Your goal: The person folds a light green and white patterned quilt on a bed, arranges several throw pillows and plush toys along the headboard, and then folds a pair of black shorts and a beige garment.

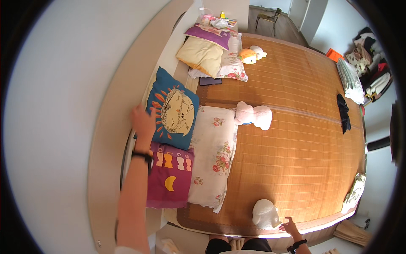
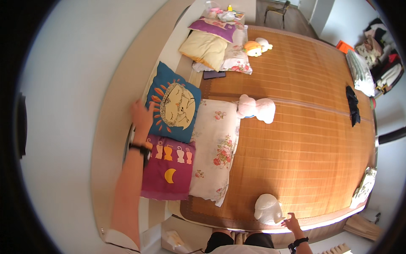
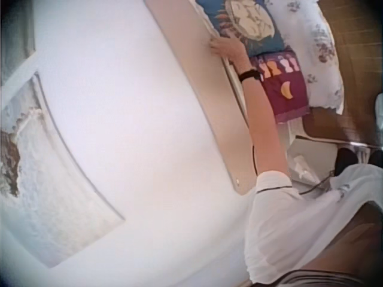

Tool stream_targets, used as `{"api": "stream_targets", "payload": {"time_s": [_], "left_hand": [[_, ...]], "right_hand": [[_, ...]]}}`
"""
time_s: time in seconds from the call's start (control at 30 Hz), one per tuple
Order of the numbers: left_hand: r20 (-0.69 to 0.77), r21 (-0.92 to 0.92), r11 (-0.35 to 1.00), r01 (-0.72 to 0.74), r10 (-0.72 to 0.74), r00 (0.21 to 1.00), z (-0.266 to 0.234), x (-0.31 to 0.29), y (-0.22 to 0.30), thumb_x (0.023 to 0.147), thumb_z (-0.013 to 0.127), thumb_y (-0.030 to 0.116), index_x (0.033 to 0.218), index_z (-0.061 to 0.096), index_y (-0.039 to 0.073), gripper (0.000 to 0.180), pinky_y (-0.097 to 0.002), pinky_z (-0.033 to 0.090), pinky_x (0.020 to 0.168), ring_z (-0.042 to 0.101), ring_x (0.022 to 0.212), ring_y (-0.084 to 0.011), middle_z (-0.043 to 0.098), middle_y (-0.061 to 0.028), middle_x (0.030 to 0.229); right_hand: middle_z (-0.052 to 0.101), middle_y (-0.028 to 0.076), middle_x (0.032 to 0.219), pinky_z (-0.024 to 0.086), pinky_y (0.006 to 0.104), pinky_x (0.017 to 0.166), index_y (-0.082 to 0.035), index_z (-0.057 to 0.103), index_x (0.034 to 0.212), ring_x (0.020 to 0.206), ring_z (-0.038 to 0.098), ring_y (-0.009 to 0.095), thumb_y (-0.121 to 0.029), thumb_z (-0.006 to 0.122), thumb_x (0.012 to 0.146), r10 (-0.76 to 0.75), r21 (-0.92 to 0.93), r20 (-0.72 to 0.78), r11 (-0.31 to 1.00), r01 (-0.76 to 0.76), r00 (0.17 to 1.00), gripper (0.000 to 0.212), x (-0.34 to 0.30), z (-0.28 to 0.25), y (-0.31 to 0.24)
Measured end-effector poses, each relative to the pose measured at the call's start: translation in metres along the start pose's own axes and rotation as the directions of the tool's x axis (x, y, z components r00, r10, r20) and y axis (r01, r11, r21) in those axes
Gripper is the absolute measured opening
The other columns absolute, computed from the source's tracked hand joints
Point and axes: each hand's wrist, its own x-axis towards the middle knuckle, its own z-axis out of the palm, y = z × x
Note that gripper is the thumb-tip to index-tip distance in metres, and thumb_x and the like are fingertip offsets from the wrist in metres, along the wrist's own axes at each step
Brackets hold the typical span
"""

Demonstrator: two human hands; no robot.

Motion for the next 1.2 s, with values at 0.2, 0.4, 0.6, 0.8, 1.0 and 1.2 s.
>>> {"api": "stream_targets", "payload": {"time_s": [0.2, 0.4, 0.6, 0.8, 1.0, 1.2], "left_hand": [[0.054, -0.383, 0.655, 0.652, -0.688, 0.723, -0.113, -0.258, -0.032, 0.077, 0.072, 0.018, 0.097, 0.045, -0.001, 0.039, -0.0363, 0.042, 0.074, 0.043, 0.081, -0.0219, 0.043, -0.0083, 0.09], [0.734, -0.557, -0.162, 0.815, -0.554, 0.392, -0.076, -0.404, -0.041, 0.061, 0.084, 0.018, 0.133, 0.033, 0.0, 0.09, -0.0358, 0.041, 0.092, 0.042, 0.117, -0.026, 0.036, -0.0156, 0.133], [0.685, -0.38, 0.052, 0.923, -0.655, 0.319, -0.075, -0.42, -0.07, 0.067, 0.077, 0.013, 0.137, 0.022, -0.004, 0.09, -0.0352, 0.034, 0.098, 0.038, 0.121, -0.0259, 0.034, -0.0153, 0.137], [0.474, -0.434, 0.522, 0.734, -0.56, 0.679, -0.223, -0.357, -0.127, 0.066, 0.072, 0.013, 0.111, 0.054, -0.005, 0.051, -0.0381, 0.049, 0.076, 0.064, 0.085, -0.0311, 0.065, -0.0198, 0.092], [0.524, -0.392, 0.823, 0.411, -0.168, 0.835, -0.224, -0.256, -0.153, 0.066, 0.073, 0.014, 0.109, 0.054, -0.004, 0.05, -0.0379, 0.05, 0.063, 0.064, 0.072, -0.0347, 0.062, -0.0241, 0.079], [0.506, -0.277, 0.904, 0.326, -0.152, 0.849, -0.172, -0.219, -0.158, 0.067, 0.072, 0.021, 0.096, 0.059, -0.004, 0.041, -0.0462, 0.048, 0.063, 0.06, 0.071, -0.0419, 0.061, -0.0269, 0.076]], "right_hand": [[0.065, 0.02, 0.079, 0.055, 0.0326, 0.058, -0.003, 0.027, 0.123, 0.067, 0.067, 0.025, -0.005, 0.056, 0.086, 0.052, 0.004, 0.039, 0.999, -0.052, 0.998, 0.047, 0.003, -0.011, -0.034], [0.064, 0.023, 0.079, 0.055, 0.0364, 0.059, -0.007, 0.026, 0.121, 0.067, 0.067, 0.029, -0.005, 0.057, 0.085, 0.127, -0.181, 0.116, 0.978, -0.105, 0.985, 0.048, 0.011, -0.026, -0.02], [0.062, 0.025, 0.078, 0.054, 0.0464, 0.06, -0.018, 0.029, 0.116, 0.067, 0.065, 0.035, -0.005, 0.055, 0.086, 0.189, -0.067, 0.046, 0.98, -0.186, 0.981, 0.041, 0.043, -0.016, -0.016], [0.062, 0.026, 0.08, 0.055, 0.0428, 0.059, -0.01, 0.032, 0.116, 0.067, 0.065, 0.035, -0.005, 0.054, 0.086, 0.196, 0.044, 0.199, 0.977, -0.208, 0.96, 0.038, 0.043, 0.013, -0.016], [0.064, 0.023, 0.078, 0.056, 0.038, 0.057, -0.001, 0.046, 0.106, 0.067, 0.066, 0.032, -0.008, 0.052, 0.087, 0.176, -0.039, 0.276, 0.984, -0.172, 0.945, 0.021, 0.004, 0.057, -0.028], [0.064, 0.022, 0.08, 0.055, 0.0361, 0.059, 0.0, 0.049, 0.104, 0.069, 0.066, 0.031, -0.01, 0.047, 0.089, 0.173, 0.045, 0.202, 0.982, -0.186, 0.964, 0.018, -0.025, 0.039, -0.005]]}}
